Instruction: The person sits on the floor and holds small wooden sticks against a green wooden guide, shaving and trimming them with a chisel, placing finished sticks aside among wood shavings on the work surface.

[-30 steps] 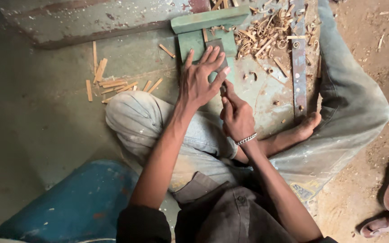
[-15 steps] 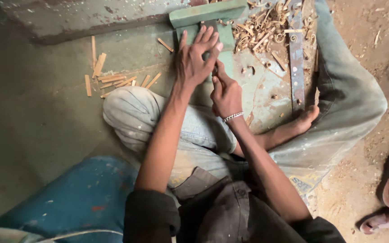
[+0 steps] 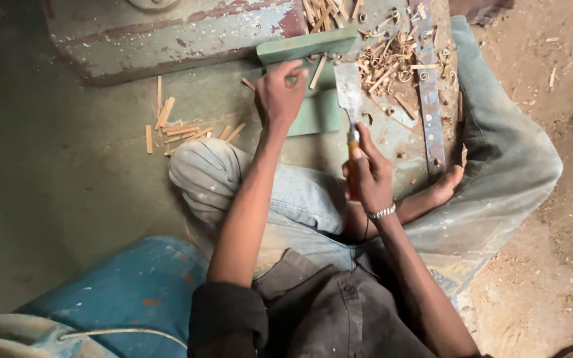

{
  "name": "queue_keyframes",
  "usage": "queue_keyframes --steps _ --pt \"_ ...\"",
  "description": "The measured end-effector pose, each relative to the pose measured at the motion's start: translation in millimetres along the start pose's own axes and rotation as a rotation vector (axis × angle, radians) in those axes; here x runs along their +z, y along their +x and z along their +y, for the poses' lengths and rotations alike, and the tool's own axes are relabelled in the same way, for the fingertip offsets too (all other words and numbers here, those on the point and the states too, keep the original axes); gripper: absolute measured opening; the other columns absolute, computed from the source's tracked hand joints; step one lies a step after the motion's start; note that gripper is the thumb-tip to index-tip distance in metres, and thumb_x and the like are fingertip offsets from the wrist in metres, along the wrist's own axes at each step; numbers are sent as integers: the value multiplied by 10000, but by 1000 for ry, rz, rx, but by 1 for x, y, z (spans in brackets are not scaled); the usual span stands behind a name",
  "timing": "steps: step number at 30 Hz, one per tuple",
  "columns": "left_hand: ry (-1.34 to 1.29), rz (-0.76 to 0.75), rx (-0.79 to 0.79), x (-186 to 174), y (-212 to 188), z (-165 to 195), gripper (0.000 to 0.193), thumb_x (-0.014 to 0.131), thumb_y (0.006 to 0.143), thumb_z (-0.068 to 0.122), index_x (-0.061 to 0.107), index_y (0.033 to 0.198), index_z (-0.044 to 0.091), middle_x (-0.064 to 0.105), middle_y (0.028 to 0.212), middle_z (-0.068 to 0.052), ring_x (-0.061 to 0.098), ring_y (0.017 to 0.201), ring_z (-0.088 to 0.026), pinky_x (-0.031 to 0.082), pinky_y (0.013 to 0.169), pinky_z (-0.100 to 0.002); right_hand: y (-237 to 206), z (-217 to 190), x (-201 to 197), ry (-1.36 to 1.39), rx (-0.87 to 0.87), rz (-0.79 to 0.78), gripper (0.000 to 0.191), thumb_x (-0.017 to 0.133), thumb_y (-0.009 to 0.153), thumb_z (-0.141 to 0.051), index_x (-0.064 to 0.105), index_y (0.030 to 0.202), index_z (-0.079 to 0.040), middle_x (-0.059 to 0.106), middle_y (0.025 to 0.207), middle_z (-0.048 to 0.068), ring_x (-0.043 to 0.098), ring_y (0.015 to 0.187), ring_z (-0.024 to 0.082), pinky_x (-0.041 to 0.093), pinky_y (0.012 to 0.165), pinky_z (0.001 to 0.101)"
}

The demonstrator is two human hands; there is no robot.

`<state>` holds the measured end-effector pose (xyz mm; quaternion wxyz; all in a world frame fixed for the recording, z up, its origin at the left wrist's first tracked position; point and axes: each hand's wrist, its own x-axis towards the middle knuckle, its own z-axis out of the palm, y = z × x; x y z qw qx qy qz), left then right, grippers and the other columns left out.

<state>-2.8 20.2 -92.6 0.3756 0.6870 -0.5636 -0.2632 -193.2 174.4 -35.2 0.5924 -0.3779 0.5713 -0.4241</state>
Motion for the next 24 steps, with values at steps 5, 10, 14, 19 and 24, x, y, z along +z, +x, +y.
queue_keyframes --steps 5,10,14,19,24 --pt "164 -52 112 23 9 19 331 890 684 339 769 949 182 756 864 -55 720 778 -329 543 638 -456 -14 23 -14 41 6 34 539 492 1083 -246 395 1608 -167 571 723 20 479 437 79 425 385 241" --pt "164 51 127 17 2 9 170 766 777 168 787 946 160 750 915 -117 729 843 -341 573 698 -447 -1 37 -24 63 -2 77 538 494 1084 -211 388 1609 -159 575 714 21 490 435 86 441 389 245" --pt "271 150 -62 -12 4 -2 158 724 763 171 812 894 170 754 851 -140 727 805 -352 577 712 -457 3 39 -25 159 -29 108 549 492 1082 -193 379 1618 -158 575 721 16 488 438 83 446 396 244" --pt "424 116 -218 7 18 19 139 744 751 215 827 861 203 759 873 -139 720 823 -372 572 703 -481 3 32 -24 194 -15 105 559 494 1074 -191 363 1618 -168 571 702 18 496 419 85 430 381 242" --pt "340 -3 -37 81 5 63 184 753 741 173 807 917 178 768 890 -120 747 813 -328 584 691 -441 2 31 -28 268 1 118 566 504 1077 -188 345 1620 -175 584 713 23 507 414 95 427 374 245"
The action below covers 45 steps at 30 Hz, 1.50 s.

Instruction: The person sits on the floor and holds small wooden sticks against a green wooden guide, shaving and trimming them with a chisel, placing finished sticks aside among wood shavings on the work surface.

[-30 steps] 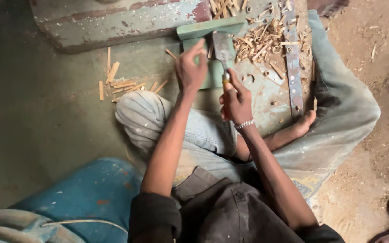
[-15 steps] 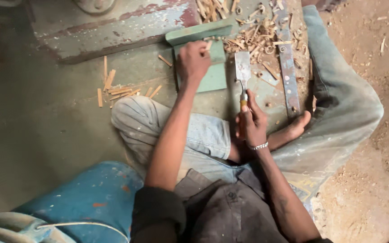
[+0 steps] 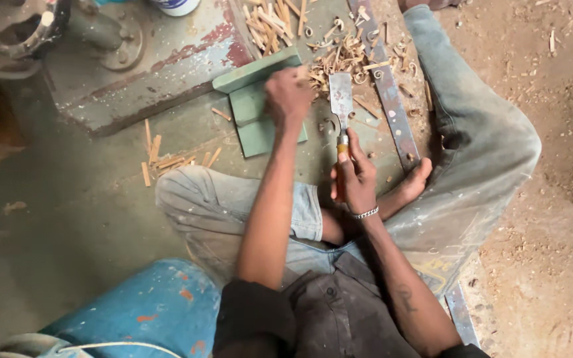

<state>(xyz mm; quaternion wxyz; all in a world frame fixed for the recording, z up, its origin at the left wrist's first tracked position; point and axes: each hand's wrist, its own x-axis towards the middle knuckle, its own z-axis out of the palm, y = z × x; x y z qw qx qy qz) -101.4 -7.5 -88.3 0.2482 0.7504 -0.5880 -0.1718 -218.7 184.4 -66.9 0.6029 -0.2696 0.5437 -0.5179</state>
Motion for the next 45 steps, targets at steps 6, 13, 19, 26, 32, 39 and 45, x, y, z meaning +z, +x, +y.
queue_keyframes --steps 6,13,19,26,32,39,45 --pt "-359 -16 22 -2 -8 0 256 765 759 168 795 1012 147 797 836 -47 778 776 -203 586 714 -330 5 0 -37 1441 246 -544 632 485 1088 -479 311 1618 -183 534 781 53 501 454 95 403 399 238" --pt "-318 20 47 -50 10 -87 202 779 798 140 807 996 114 803 858 -32 771 788 -137 581 763 -286 1 -2 -35 1473 383 -891 663 412 1091 -505 264 1659 -198 493 733 60 447 464 121 373 405 271" --pt "-209 13 -1 -49 20 -96 137 831 733 152 827 863 111 788 784 -64 762 685 -139 578 678 -294 -3 -13 -41 1061 379 -637 539 470 1149 -374 289 1579 -105 510 768 82 434 405 117 382 354 250" --pt "-184 -114 -334 -69 39 -73 87 824 733 150 854 815 156 769 645 -28 716 551 -96 561 599 -273 -6 -23 -32 916 247 -706 703 602 1062 -355 260 1642 -154 493 742 66 471 435 133 416 384 248" --pt "-343 -194 -356 -66 43 -74 110 793 757 144 834 848 99 768 668 -22 723 534 -87 587 501 -245 4 -35 -20 249 217 -447 700 600 1013 -258 320 1649 -176 540 735 55 521 494 100 467 447 243" --pt "-515 -178 -233 -54 40 -84 177 764 851 150 807 980 37 782 741 -49 720 561 -120 561 521 -277 -32 -39 14 -223 63 -235 691 574 996 -148 293 1627 -153 668 846 30 609 536 90 495 499 238" --pt "-431 112 334 -80 -26 -99 293 675 983 155 751 1245 47 727 1206 -148 695 1131 -272 535 1007 -375 -32 -32 35 -775 -335 -202 588 590 1030 -110 416 1591 -71 738 969 178 708 732 175 564 730 346"
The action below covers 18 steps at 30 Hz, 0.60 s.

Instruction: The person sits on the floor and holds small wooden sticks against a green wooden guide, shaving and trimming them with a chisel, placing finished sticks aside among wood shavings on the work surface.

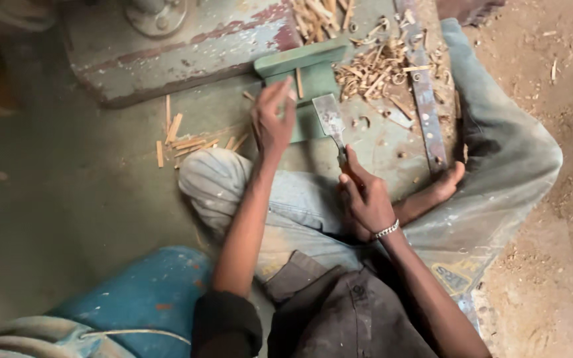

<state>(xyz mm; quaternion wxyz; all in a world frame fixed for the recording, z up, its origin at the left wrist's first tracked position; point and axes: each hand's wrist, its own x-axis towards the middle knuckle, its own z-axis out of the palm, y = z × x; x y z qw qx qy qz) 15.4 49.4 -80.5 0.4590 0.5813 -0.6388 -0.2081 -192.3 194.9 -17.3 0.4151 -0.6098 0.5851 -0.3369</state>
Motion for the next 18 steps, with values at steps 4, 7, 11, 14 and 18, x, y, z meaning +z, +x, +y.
queue_keyframes --steps 4,7,11,14,18 --pt "19 -152 243 -14 -33 22 338 642 1001 176 711 1294 22 665 1383 -188 571 1379 -347 440 1178 -437 12 -6 17 -14 117 -41 552 573 1009 -126 429 1538 -64 761 1054 181 744 727 209 575 728 372" --pt "-9 -302 213 -14 -39 28 349 621 1031 208 690 1311 13 636 1429 -181 526 1444 -345 440 1198 -432 17 -11 25 -20 115 -30 546 551 1009 -113 414 1534 -53 753 1120 179 729 686 243 576 699 378" --pt "54 -334 261 -7 -42 25 391 624 1026 232 665 1320 -22 618 1428 -207 534 1414 -353 381 1213 -498 20 -13 30 -141 166 -40 552 563 1004 -113 441 1541 -75 754 1007 193 742 732 286 567 724 403" --pt "68 -361 244 -5 -45 20 408 609 1029 246 652 1331 -26 608 1435 -217 523 1422 -359 371 1216 -501 22 -11 32 -170 192 -45 536 553 1007 -117 455 1532 -77 742 1041 215 745 769 331 566 738 423" --pt "103 -405 209 -2 -43 18 419 584 1039 260 648 1332 -32 605 1431 -223 514 1425 -363 363 1219 -498 24 -9 31 -143 20 -45 516 535 1006 -83 441 1507 -1 696 1206 263 725 946 419 564 802 453"
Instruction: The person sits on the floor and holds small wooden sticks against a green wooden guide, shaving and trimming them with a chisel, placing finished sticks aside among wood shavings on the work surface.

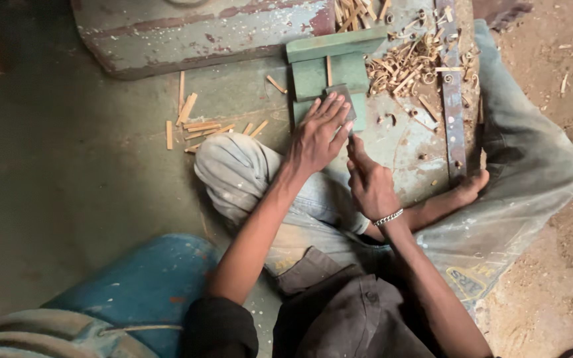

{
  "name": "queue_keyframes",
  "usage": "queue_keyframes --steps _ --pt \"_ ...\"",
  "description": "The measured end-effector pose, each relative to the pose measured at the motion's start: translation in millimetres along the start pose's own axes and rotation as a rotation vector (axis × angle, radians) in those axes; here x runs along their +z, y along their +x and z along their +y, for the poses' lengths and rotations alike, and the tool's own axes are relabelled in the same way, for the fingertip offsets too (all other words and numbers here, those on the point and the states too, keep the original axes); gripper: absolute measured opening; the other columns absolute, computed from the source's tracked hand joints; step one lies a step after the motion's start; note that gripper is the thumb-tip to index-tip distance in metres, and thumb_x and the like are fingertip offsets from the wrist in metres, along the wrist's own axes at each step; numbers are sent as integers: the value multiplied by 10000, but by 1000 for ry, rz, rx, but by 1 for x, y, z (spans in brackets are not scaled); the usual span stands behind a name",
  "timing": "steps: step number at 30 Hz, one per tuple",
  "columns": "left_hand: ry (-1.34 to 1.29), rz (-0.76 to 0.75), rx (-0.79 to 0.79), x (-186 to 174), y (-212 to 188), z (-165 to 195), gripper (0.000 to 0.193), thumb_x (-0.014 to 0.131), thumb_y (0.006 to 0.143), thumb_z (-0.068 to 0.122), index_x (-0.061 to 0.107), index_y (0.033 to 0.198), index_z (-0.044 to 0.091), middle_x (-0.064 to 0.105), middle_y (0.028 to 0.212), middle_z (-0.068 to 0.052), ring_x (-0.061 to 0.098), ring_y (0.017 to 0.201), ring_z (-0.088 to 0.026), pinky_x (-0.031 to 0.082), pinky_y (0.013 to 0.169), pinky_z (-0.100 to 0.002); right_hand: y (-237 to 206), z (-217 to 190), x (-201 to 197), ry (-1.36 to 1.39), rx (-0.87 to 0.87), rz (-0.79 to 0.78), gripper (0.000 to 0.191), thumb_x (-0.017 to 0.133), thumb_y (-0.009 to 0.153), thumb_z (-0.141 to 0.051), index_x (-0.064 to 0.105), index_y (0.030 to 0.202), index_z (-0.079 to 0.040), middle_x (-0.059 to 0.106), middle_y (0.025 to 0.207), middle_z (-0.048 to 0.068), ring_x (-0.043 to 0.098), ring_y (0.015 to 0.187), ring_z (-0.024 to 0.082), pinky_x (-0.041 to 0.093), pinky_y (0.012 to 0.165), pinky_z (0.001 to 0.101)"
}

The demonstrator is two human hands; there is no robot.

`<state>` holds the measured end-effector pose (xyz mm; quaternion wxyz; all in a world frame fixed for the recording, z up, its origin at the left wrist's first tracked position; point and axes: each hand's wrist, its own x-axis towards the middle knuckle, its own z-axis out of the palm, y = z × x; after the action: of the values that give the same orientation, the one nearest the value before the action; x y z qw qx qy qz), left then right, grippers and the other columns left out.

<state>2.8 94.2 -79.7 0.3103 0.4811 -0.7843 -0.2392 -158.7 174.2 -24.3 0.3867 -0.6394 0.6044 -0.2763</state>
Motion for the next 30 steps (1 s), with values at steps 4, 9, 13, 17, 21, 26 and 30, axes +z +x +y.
queue_keyframes --steps 4,9,13,17,21,26,30 --pt "6 -39 33 -5 3 -2 407 563 1047 239 649 1339 -31 606 1437 -223 515 1427 -369 354 1216 -502 1 -1 -1 -60 33 -11 515 557 1003 -97 460 1499 0 676 1198 281 664 1043 470 543 851 482" --pt "-19 -49 62 -7 5 -6 438 588 1014 251 643 1332 -45 595 1432 -243 512 1412 -388 345 1230 -508 2 -1 4 -67 124 -25 542 572 978 -96 468 1504 -18 666 1178 282 638 1047 471 535 836 487" --pt "-29 -56 55 -5 6 -13 435 592 1008 246 642 1324 -50 601 1429 -239 514 1412 -398 342 1232 -509 2 5 10 -40 29 14 529 567 969 -44 478 1489 -8 669 1235 274 654 1095 457 554 878 460" --pt "-12 -86 49 -2 10 -19 434 592 1016 260 648 1328 -36 594 1437 -222 507 1418 -376 336 1233 -507 7 6 12 -25 -20 39 544 569 963 -15 457 1495 4 650 1271 282 652 1125 456 556 908 456" --pt "83 -86 79 3 31 -35 492 548 1058 312 605 1390 -46 545 1479 -244 450 1429 -375 292 1207 -528 30 0 12 -93 -137 82 577 590 956 -8 455 1516 25 668 1187 313 695 1001 448 570 843 465" --pt "1 -159 11 8 48 -55 522 477 1056 365 610 1401 -3 542 1508 -202 430 1466 -347 276 1231 -501 62 -5 10 2 258 -50 459 551 1029 -108 538 1486 -75 670 726 212 661 524 244 544 550 390" --pt "76 -205 24 -2 56 -51 534 487 1063 383 614 1385 -22 535 1503 -210 441 1458 -344 274 1238 -503 58 -10 6 107 -34 78 481 583 1051 -126 512 1520 -45 682 769 144 636 552 136 529 538 313"
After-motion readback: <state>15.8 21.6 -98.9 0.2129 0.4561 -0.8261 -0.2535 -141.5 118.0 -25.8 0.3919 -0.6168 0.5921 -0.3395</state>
